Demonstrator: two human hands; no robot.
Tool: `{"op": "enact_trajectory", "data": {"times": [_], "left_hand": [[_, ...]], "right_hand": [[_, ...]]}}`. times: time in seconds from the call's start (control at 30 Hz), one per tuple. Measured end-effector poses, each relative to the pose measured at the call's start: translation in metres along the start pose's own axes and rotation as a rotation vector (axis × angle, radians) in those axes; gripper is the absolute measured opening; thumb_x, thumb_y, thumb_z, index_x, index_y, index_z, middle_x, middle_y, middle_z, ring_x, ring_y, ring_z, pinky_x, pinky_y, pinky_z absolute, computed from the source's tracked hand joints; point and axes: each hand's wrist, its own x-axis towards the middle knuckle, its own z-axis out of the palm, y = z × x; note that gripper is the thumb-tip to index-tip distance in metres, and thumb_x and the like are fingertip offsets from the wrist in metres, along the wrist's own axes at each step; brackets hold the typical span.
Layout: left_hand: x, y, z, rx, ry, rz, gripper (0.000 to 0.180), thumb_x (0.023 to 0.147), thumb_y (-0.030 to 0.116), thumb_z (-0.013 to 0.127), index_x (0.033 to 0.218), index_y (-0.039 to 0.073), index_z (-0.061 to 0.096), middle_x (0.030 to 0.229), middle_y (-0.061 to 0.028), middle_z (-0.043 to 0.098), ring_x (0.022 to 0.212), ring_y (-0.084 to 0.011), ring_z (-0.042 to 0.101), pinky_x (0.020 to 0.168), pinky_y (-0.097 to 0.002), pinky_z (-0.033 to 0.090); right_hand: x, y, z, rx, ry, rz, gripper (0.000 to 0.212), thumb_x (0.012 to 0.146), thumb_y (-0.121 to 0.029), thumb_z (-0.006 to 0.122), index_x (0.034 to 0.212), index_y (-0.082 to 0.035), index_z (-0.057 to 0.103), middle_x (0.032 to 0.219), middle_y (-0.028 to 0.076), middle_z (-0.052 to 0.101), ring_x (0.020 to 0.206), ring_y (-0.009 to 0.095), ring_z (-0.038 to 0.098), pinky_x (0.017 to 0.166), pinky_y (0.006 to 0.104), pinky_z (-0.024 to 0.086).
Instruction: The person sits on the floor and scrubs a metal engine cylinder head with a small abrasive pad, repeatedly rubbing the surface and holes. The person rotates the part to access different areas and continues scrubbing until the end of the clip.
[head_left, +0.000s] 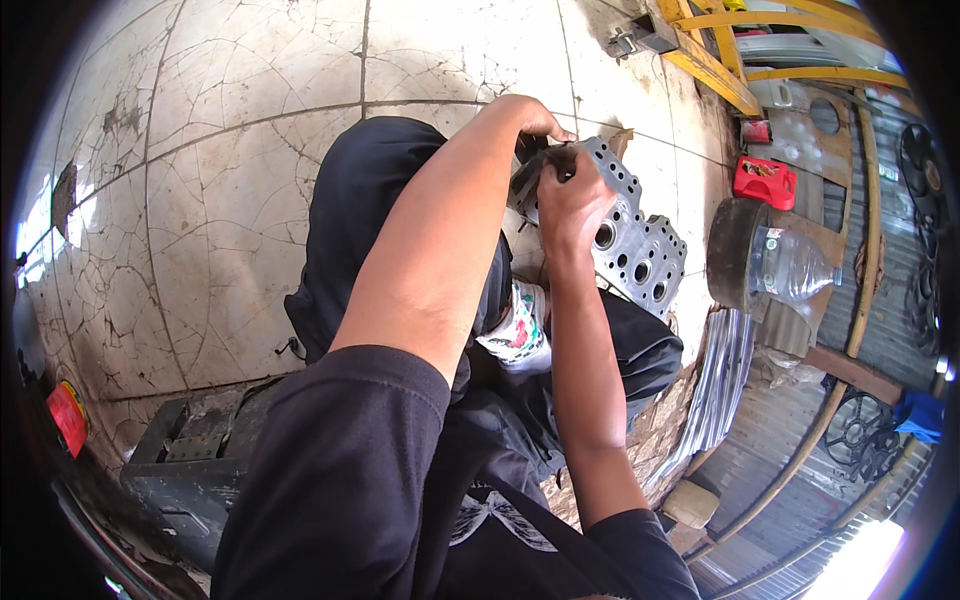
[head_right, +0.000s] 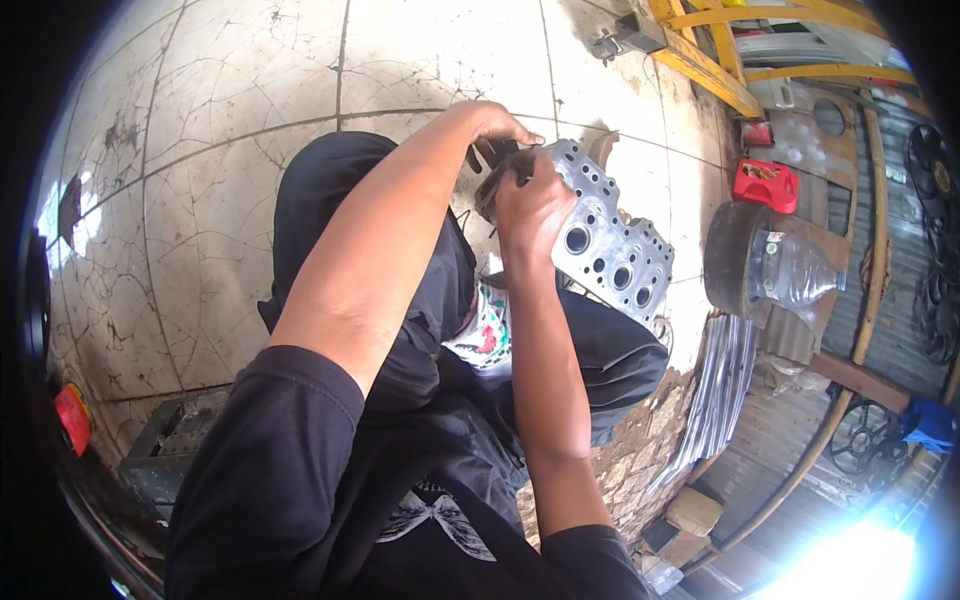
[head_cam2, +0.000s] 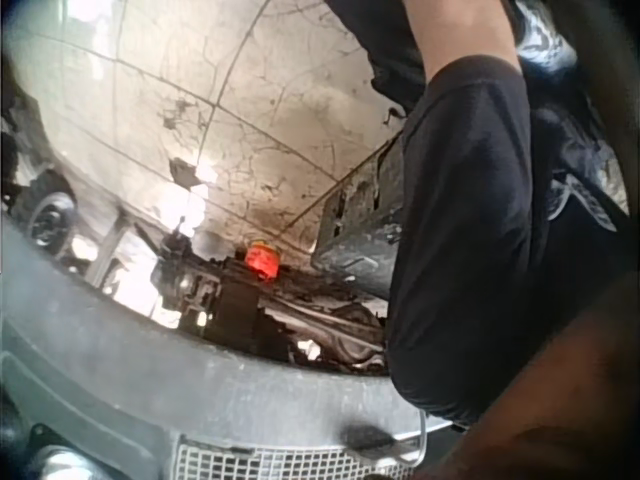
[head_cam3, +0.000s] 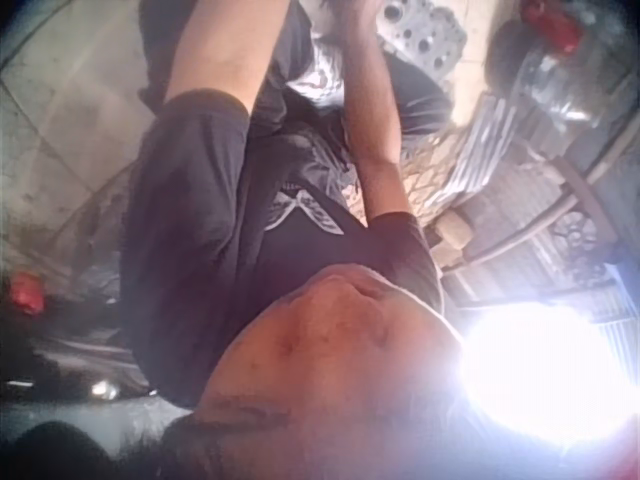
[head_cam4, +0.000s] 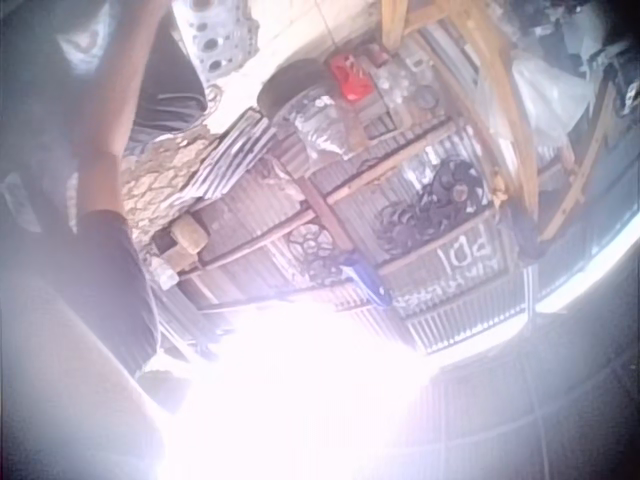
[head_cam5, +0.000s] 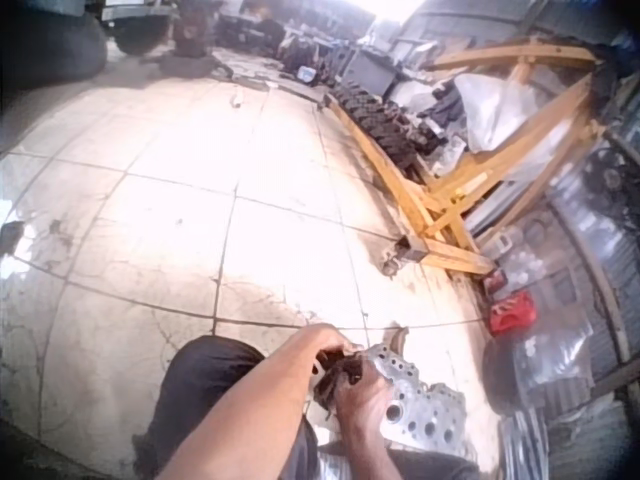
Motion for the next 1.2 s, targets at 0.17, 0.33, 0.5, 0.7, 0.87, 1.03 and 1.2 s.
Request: {"op": "enact_trajectory", "data": {"times": [0.17, 0.33, 0.5, 0.7, 0.87, 1.03, 1.2], "left_hand": [[0.009, 0.0, -0.005, 0.037, -0.025, -0.04, 0.102, 0.087, 0.066, 0.079, 0.161, 0.005, 0.043, 0.171, -0.0223, 0.033, 0.156, -0.0424, 0.033, 0.114, -0.0648, 0.041], [0.019, -0.002, -0.007, -0.038, -0.064, -0.03, 0.09, 0.086, 0.068, 0.078, 0.149, 0.007, 0.058, 0.161, -0.0205, 0.049, 0.137, -0.0404, 0.057, 0.095, -0.0613, 0.056], [0.005, 0.0, 0.005, -0.002, -0.007, -0.054, 0.081, 0.089, 0.062, 0.08, 0.146, 0.007, 0.061, 0.156, -0.0204, 0.054, 0.124, -0.0408, 0.067, 0.092, -0.0614, 0.058], [-0.011, 0.012, 0.007, -0.091, -0.006, -0.077, 0.082, 0.09, 0.057, 0.081, 0.148, 0.005, 0.059, 0.15, -0.0226, 0.059, 0.122, -0.0407, 0.068, 0.096, -0.0612, 0.056], [0.002, 0.006, -0.001, 0.005, 0.049, -0.074, 0.077, 0.09, 0.059, 0.079, 0.143, 0.004, 0.062, 0.146, -0.021, 0.062, 0.123, -0.0389, 0.068, 0.091, -0.0596, 0.059], [0.001, 0.006, 0.005, -0.077, 0.039, -0.097, 0.073, 0.092, 0.058, 0.078, 0.139, 0.005, 0.065, 0.145, -0.0194, 0.064, 0.123, -0.0381, 0.067, 0.092, -0.0599, 0.058], [-0.004, 0.009, 0.0, 0.06, 0.047, -0.016, 0.072, 0.095, 0.057, 0.074, 0.142, 0.002, 0.062, 0.146, -0.0214, 0.062, 0.124, -0.0391, 0.068, 0.092, -0.058, 0.061]], "right_hand": [[-0.019, -0.009, 0.002, -0.049, -0.062, 0.053, 0.013, 0.083, -0.004, 0.075, 0.095, 0.001, 0.076, 0.089, 0.02, 0.079, 0.082, 0.033, 0.079, 0.081, 0.0407, 0.061], [0.008, -0.003, 0.006, -0.075, 0.001, 0.089, 0.01, 0.084, -0.006, 0.076, 0.091, 0.0, 0.076, 0.089, 0.019, 0.079, 0.08, 0.035, 0.079, 0.08, 0.0415, 0.06], [-0.028, -0.005, 0.004, -0.048, -0.033, 0.121, 0.012, 0.083, -0.008, 0.077, 0.093, -0.001, 0.077, 0.089, 0.018, 0.079, 0.081, 0.036, 0.078, 0.081, 0.0426, 0.06], [0.002, -0.001, 0.002, -0.038, 0.0, 0.143, 0.012, 0.084, -0.006, 0.076, 0.095, -0.001, 0.077, 0.09, 0.018, 0.079, 0.082, 0.034, 0.079, 0.082, 0.0416, 0.06], [-0.029, -0.005, 0.005, -0.006, -0.026, 0.082, 0.011, 0.084, -0.005, 0.075, 0.094, -0.001, 0.077, 0.09, 0.019, 0.079, 0.083, 0.033, 0.079, 0.082, 0.0406, 0.06], [0.0, 0.002, 0.001, -0.03, -0.018, 0.093, 0.011, 0.086, -0.008, 0.076, 0.095, -0.003, 0.077, 0.089, 0.018, 0.079, 0.084, 0.034, 0.079, 0.082, 0.0409, 0.06], [-0.034, -0.002, -0.001, 0.03, -0.069, 0.094, 0.011, 0.085, -0.005, 0.075, 0.095, -0.002, 0.077, 0.091, 0.017, 0.08, 0.085, 0.033, 0.079, 0.084, 0.0393, 0.06]]}}
